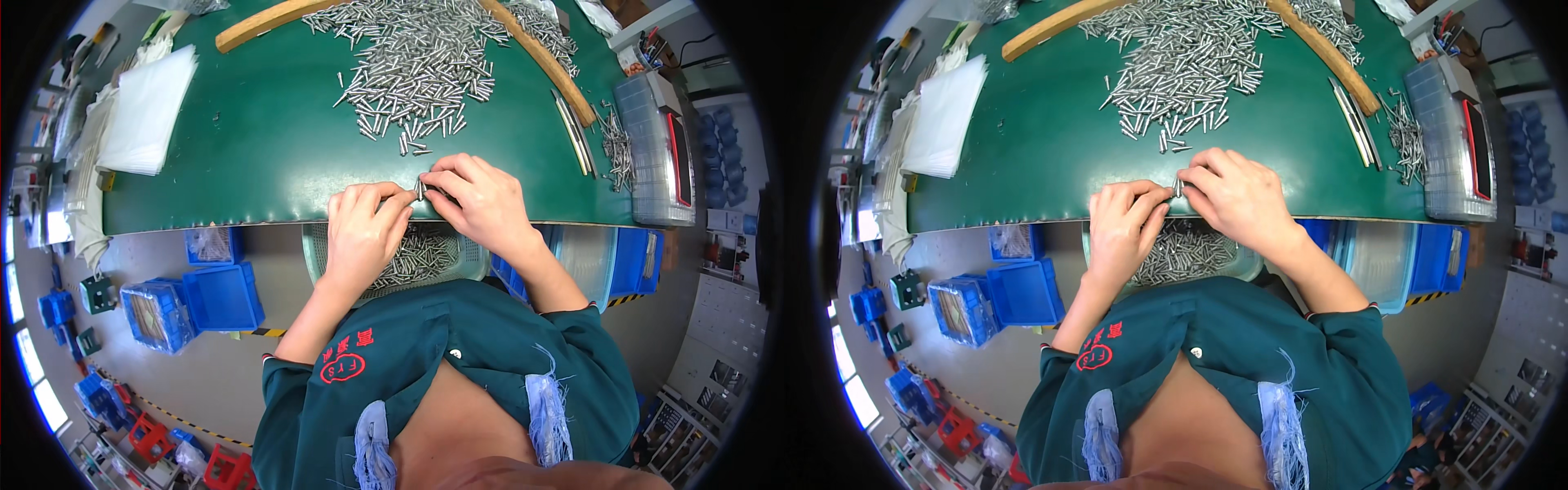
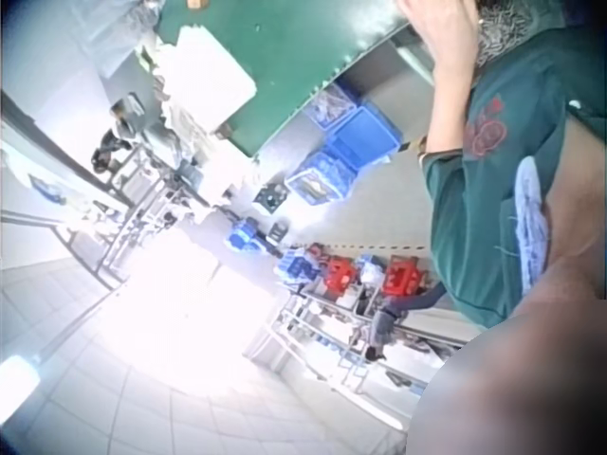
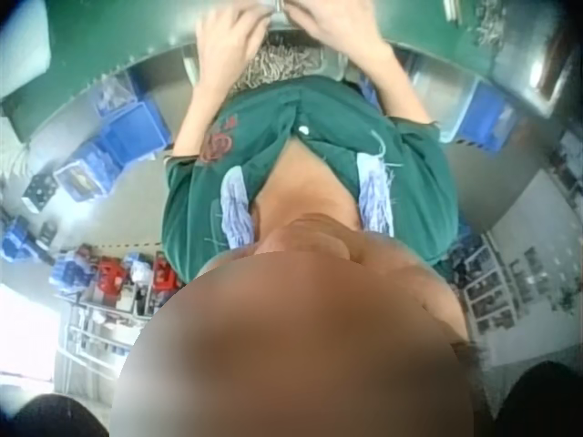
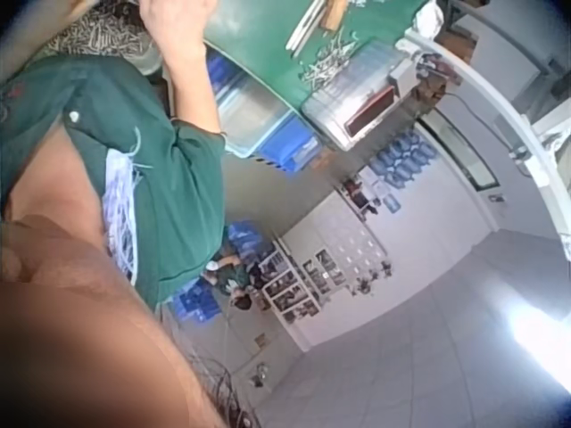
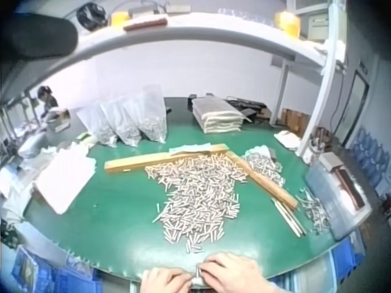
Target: Sorting small metal pins into a plastic tray on a workshop table.
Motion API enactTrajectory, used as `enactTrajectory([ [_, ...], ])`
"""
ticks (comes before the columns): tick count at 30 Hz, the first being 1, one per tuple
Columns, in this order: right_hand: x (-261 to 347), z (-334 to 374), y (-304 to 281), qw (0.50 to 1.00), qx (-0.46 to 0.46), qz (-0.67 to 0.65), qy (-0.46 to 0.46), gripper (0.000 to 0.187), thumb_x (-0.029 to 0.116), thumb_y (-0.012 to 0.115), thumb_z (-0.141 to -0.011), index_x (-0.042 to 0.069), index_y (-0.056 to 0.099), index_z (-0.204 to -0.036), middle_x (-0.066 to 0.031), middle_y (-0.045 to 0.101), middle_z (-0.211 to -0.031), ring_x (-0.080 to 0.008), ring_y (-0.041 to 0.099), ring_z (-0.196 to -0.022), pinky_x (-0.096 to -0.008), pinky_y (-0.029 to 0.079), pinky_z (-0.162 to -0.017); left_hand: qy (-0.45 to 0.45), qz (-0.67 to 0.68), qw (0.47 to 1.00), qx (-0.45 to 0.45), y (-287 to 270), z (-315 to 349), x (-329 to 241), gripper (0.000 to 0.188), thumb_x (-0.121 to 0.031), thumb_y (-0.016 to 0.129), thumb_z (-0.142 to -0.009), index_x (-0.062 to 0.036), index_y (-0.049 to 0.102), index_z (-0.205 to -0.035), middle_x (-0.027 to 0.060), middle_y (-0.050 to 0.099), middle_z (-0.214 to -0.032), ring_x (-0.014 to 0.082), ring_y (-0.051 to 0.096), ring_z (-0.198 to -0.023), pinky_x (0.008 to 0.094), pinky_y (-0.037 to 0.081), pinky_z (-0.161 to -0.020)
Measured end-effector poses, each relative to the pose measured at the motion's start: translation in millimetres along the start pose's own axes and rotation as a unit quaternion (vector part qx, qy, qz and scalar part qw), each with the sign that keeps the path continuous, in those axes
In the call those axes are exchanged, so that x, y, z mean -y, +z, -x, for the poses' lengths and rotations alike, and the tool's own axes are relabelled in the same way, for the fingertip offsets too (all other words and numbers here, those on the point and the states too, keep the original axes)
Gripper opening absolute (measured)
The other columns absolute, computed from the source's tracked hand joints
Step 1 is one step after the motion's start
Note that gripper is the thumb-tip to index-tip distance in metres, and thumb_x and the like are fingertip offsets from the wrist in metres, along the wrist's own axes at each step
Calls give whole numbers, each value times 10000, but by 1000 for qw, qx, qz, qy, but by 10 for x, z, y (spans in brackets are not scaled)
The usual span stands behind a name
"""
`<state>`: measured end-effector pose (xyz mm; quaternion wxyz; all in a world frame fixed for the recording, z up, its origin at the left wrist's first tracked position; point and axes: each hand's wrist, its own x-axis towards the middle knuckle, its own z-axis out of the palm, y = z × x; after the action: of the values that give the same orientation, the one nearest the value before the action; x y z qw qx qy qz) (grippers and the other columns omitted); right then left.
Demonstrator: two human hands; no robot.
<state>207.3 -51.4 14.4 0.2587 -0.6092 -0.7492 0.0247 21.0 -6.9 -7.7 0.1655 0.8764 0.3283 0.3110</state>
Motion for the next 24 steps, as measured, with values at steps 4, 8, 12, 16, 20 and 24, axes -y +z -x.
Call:
enactTrajectory([
  [4, -49, 8, 52, 999, -47, -21, 5, 141, 102, 684, -790, 100, 689, -931, -13, 665, -855, -180, 640, -688, -286, 511, -589, 1, 1, 1000, -5, 19, 5, 1, 196, -115, 696, -778, -124, 679, -972, -13, 615, -948, 190, 545, -887, 332, 383, -772],
  [8, -77, 20, 34, 982, -61, -129, 126, 110, 154, 640, -860, 80, 674, -934, -81, 677, -745, -226, 657, -603, -312, 510, -535, 6, 18, 1000, 5, 53, -46, -29, 271, -146, 710, -766, -105, 656, -1029, 17, 608, -990, 212, 545, -910, 344, 393, -790],
  [12, -108, 66, 4, 961, -39, -197, 193, 133, 154, 628, -875, 77, 675, -973, -79, 685, -746, -191, 668, -611, -289, 511, -548, -3, 34, 999, 31, 147, -160, -89, 413, -235, 734, -743, -80, 608, -1104, 61, 573, -1070, 257, 538, -926, 372, 407, -789],
  [16, -200, 32, -109, 935, -21, -264, 235, 177, 89, 575, -922, -6, 648, -1052, -75, 697, -827, -102, 661, -741, -231, 532, -663, 6, 25, 999, 43, 223, -263, -150, 334, -217, 727, -756, -73, 617, -1037, 50, 555, -1033, 240, 518, -867, 372, 410, -761],
  [20, -685, -154, -316, 947, -112, -184, 239, 185, 192, 589, -906, 77, 683, -1016, -52, 699, -818, -115, 660, -712, -253, 512, -652, 10, 36, 998, 41, 306, -253, -111, 179, -173, 704, -774, -103, 641, -927, 24, 572, -1002, 234, 515, -855, 366, 398, -737],
  [24, -1632, -422, -710, 939, -215, 154, 221, 198, 302, 575, -893, 178, 695, -991, -66, 689, -939, -286, 662, -833, -375, 521, -716, 35, 45, 998, 22, 328, -242, -106, 168, -160, 705, -770, -107, 644, -917, 15, 577, -989, 232, 516, -854, 357, 395, -732],
])
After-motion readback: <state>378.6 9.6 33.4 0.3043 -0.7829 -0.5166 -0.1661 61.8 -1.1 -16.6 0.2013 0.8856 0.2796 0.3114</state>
